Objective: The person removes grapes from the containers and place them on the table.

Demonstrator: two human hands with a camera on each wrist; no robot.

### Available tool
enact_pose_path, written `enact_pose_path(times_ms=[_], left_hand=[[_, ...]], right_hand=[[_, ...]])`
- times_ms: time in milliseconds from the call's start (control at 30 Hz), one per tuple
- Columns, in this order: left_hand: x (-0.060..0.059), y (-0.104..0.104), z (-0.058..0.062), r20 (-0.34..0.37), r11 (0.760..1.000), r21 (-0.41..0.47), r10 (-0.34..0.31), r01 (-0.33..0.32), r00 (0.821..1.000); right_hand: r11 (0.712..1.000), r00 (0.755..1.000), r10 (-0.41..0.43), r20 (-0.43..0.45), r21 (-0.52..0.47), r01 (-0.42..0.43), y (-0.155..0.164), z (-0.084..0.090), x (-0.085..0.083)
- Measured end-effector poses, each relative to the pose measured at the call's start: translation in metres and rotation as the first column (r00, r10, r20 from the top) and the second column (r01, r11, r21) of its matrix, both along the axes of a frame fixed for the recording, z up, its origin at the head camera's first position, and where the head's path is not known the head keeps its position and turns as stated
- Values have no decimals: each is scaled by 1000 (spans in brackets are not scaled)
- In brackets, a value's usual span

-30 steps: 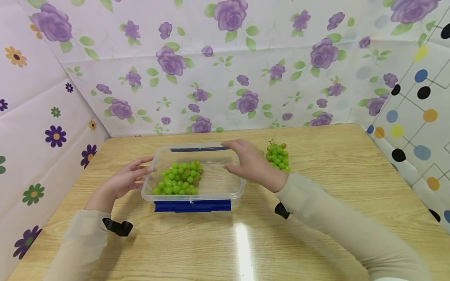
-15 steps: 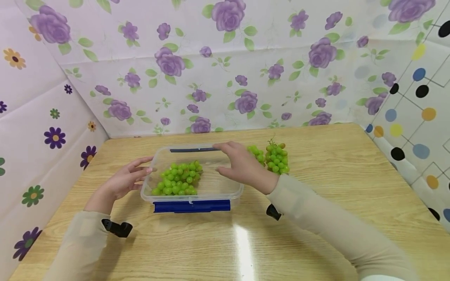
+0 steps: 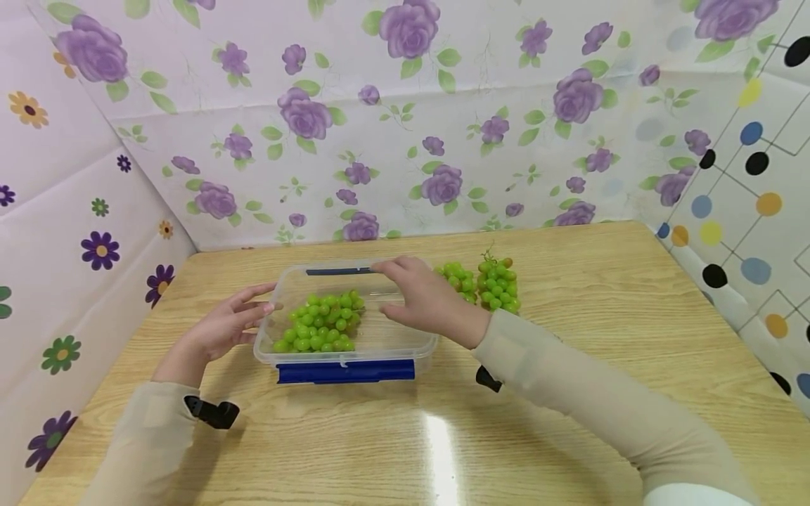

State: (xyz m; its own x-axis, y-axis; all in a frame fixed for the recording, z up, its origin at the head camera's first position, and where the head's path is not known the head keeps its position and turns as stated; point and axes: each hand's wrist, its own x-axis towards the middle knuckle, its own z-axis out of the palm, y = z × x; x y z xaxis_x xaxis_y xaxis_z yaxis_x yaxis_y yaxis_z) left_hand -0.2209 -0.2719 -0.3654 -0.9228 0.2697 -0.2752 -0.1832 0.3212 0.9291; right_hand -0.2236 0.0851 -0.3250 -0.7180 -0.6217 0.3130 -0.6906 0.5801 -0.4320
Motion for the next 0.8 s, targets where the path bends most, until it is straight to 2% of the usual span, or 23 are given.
enact_pose_path(times_ms=[333,800], left_hand=[[0,-1,-1,9,1000,-11,-11,12,1000],[-2,-1,-1,16,1000,0,-12,12,1000]], right_hand=[[997,999,25,-31,71,-23,-4,2,2],[990,997,71,-34,128,-66,-12,19,0]])
